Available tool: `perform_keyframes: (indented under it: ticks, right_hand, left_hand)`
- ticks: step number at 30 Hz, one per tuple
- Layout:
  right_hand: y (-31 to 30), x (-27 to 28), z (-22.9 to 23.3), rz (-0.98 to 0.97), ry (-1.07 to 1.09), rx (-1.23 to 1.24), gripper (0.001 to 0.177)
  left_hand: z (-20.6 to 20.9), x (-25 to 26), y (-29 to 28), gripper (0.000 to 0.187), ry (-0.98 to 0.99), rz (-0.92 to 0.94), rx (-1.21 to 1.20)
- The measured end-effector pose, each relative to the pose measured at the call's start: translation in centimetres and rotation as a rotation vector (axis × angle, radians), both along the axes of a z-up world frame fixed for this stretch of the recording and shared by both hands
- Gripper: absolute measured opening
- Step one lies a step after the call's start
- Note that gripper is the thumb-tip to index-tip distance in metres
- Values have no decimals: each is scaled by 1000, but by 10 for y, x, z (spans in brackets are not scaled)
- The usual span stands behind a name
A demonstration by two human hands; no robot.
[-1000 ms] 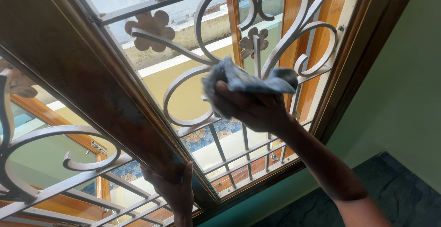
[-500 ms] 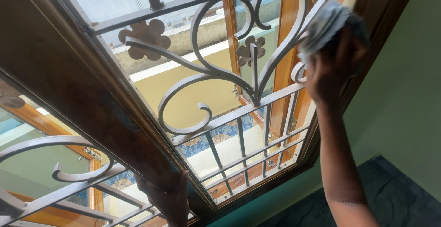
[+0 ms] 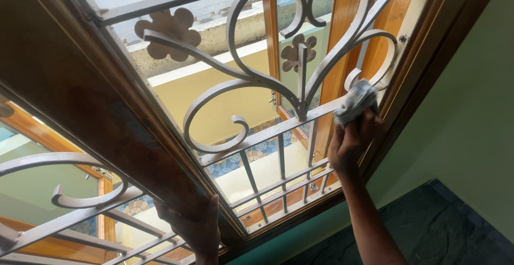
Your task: The person wipes the interior metal security bars and wooden frame of a window using a cloth. They systematically clean the horizontal and vertical bars and the frame edges, moving the cloth along each section.
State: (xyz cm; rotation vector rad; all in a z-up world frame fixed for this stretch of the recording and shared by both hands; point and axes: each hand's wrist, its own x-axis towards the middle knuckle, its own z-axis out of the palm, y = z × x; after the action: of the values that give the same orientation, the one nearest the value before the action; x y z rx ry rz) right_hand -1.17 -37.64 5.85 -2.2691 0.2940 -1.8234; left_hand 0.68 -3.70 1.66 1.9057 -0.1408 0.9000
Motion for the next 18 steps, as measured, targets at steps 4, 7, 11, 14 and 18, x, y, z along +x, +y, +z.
perform_keyframes:
  ticks: [4, 7, 11, 14, 18]
  right_hand:
    - [59, 16, -10, 190, -96, -1, 28]
    - [105, 27, -11, 419, -193, 166, 34]
    - [156, 27, -3, 492, -150, -124, 23]
    - [182, 13, -2, 684, 35, -205, 24]
    - [215, 9, -23, 822, 82, -196, 27]
  left_hand:
    - [-3, 1, 4, 123, -18, -32, 41]
    - [-3, 1, 6, 124, -15, -60, 48]
    - [-3, -2, 7, 119, -44, -144, -27]
    - [-1, -1, 8, 113, -73, -164, -17]
    - [-4, 1, 18, 89, -75, -366, -240]
